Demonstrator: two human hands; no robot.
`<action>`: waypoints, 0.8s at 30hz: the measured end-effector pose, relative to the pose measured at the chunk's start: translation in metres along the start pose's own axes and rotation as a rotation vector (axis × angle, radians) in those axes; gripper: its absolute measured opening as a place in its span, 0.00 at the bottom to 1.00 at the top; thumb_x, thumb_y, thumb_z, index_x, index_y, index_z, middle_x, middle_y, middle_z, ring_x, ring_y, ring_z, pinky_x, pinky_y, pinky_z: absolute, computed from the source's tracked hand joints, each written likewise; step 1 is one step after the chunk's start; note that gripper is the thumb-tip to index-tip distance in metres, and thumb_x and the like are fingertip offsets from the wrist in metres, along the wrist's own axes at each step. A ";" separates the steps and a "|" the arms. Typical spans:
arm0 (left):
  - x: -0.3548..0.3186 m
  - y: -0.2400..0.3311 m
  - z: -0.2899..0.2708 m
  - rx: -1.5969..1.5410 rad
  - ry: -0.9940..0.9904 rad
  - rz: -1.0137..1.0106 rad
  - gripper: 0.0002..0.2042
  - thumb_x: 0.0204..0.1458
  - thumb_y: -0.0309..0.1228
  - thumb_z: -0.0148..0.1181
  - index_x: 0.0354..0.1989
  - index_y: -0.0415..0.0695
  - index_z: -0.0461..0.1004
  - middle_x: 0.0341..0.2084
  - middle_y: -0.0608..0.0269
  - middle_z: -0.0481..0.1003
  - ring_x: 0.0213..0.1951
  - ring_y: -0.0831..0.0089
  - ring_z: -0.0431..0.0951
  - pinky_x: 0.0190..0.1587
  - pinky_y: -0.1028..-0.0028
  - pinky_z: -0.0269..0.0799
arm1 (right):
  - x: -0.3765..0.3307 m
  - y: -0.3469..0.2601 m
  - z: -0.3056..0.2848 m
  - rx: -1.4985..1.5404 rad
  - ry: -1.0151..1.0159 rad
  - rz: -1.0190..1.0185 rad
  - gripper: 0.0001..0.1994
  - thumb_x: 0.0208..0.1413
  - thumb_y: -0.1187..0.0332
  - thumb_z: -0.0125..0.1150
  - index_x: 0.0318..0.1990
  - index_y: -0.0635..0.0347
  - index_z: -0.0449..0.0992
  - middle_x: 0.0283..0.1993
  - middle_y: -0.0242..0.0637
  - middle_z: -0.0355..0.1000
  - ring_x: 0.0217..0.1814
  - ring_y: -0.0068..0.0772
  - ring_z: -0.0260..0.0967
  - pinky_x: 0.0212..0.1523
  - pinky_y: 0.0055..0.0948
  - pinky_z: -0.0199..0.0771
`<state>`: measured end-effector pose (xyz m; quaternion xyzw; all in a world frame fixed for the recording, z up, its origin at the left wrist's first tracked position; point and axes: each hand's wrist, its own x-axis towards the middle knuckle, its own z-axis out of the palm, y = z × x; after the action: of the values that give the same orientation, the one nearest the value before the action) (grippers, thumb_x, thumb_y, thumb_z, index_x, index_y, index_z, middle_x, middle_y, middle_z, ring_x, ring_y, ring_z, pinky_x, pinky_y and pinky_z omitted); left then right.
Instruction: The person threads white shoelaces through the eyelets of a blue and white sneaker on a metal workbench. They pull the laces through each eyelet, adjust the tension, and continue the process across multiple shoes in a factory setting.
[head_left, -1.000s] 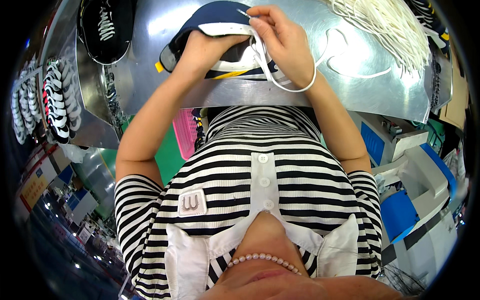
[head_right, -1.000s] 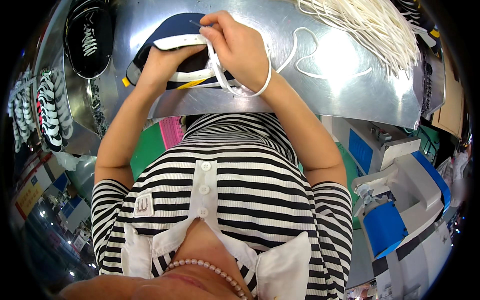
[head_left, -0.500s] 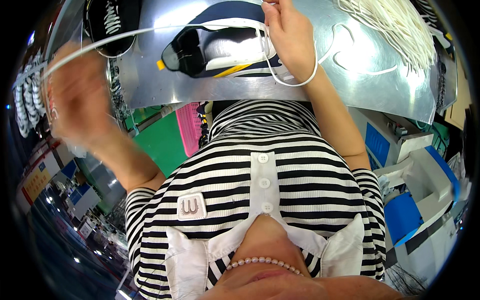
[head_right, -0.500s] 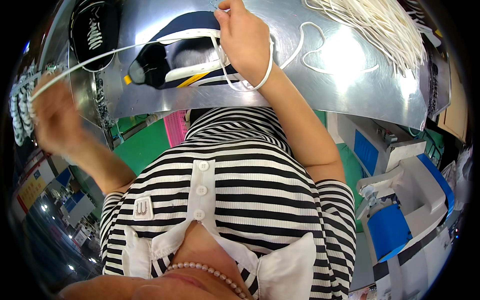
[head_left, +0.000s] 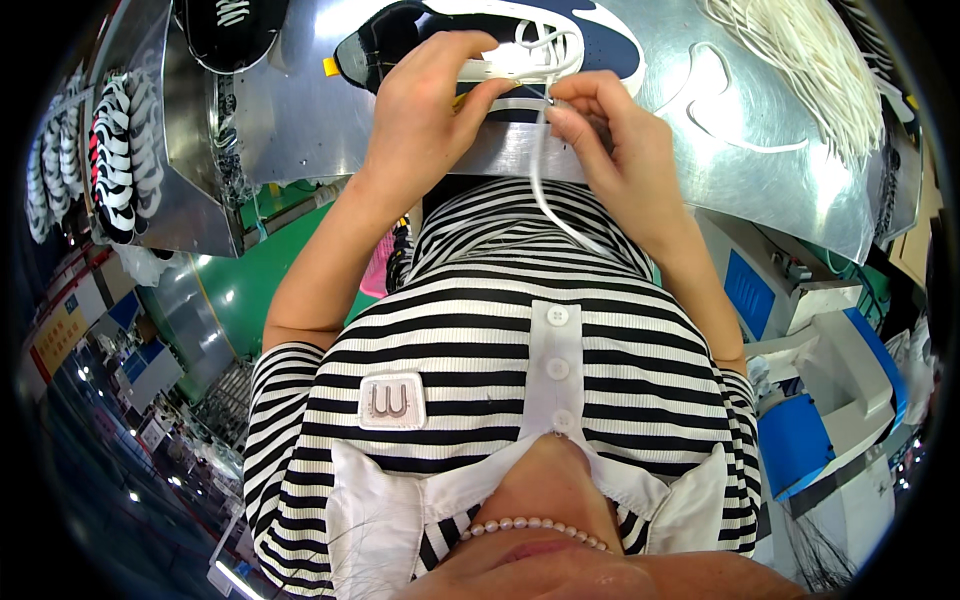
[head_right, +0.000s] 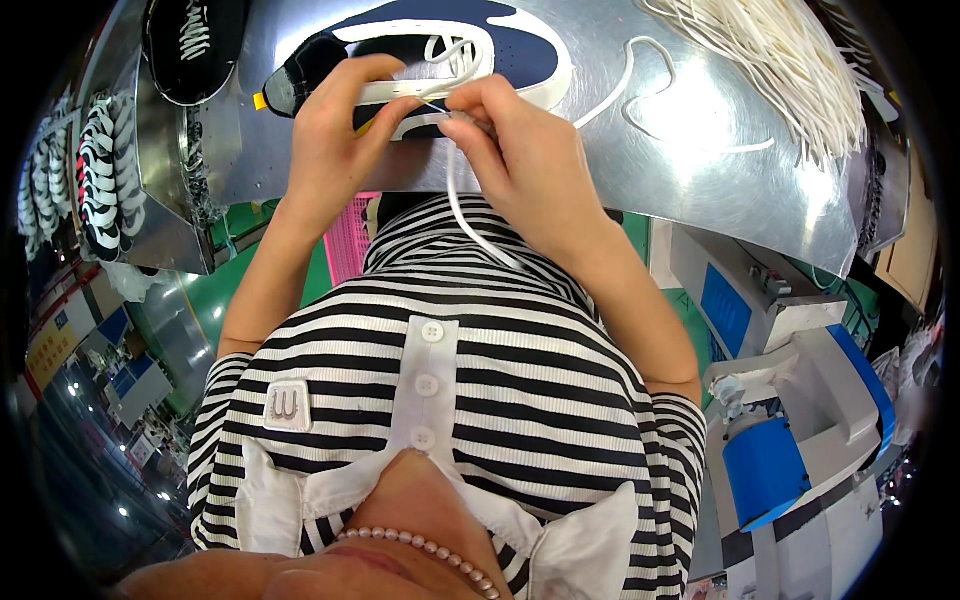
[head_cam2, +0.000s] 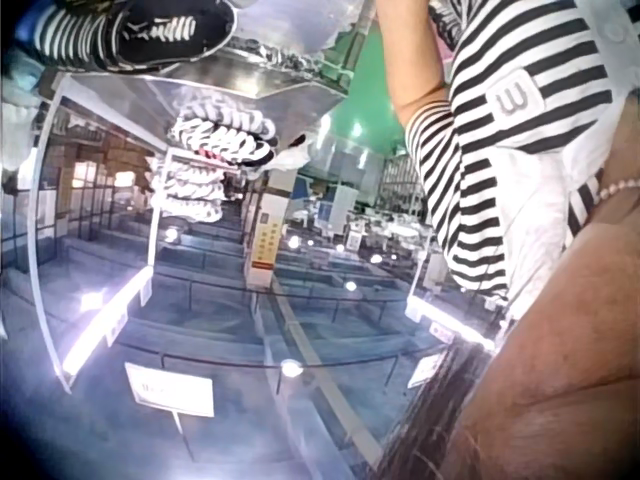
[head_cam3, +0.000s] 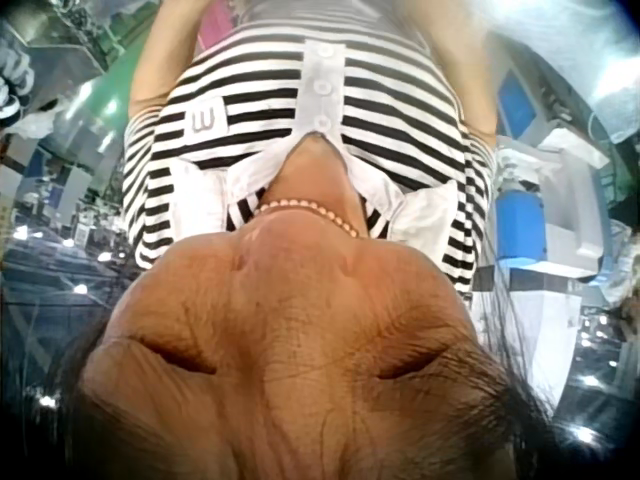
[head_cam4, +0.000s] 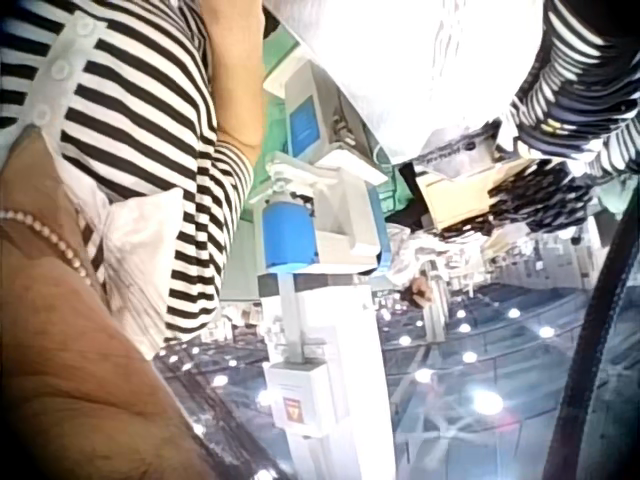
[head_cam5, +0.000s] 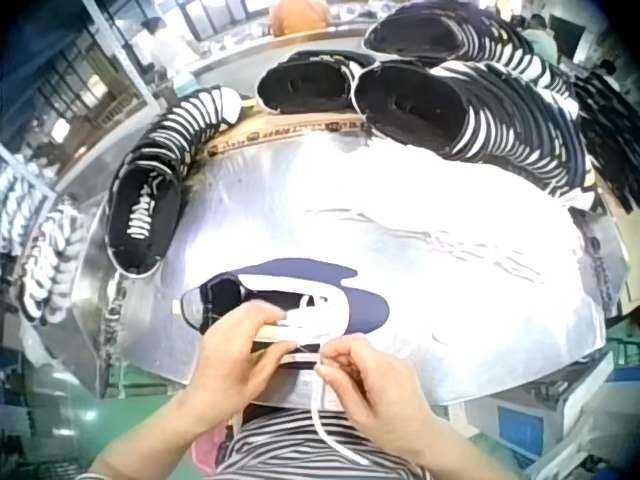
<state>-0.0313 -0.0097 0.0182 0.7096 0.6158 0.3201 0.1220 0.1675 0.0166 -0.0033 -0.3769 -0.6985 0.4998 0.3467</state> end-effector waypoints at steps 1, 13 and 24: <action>-0.001 -0.002 -0.001 0.026 -0.036 -0.001 0.10 0.49 0.26 0.68 0.38 0.40 0.75 0.33 0.59 0.76 0.33 0.62 0.77 0.36 0.70 0.72 | -0.002 0.001 0.002 0.017 -0.014 0.062 0.08 0.62 0.67 0.60 0.44 0.61 0.72 0.31 0.41 0.77 0.29 0.34 0.76 0.32 0.29 0.73; 0.000 -0.017 0.002 -0.072 -0.027 0.052 0.09 0.50 0.30 0.67 0.36 0.41 0.76 0.26 0.58 0.74 0.27 0.58 0.76 0.30 0.66 0.70 | 0.009 0.003 0.009 0.012 -0.044 0.182 0.07 0.62 0.70 0.59 0.41 0.65 0.71 0.28 0.40 0.78 0.29 0.31 0.78 0.32 0.25 0.74; -0.016 -0.007 0.001 -0.103 -0.049 0.130 0.09 0.47 0.23 0.69 0.36 0.39 0.77 0.26 0.58 0.75 0.27 0.60 0.76 0.30 0.70 0.70 | 0.014 -0.013 -0.005 -0.048 -0.177 0.320 0.11 0.58 0.64 0.64 0.40 0.59 0.68 0.25 0.38 0.74 0.27 0.33 0.74 0.30 0.29 0.69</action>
<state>-0.0370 -0.0235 0.0086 0.7485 0.5478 0.3412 0.1525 0.1627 0.0285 0.0117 -0.4459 -0.6693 0.5628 0.1908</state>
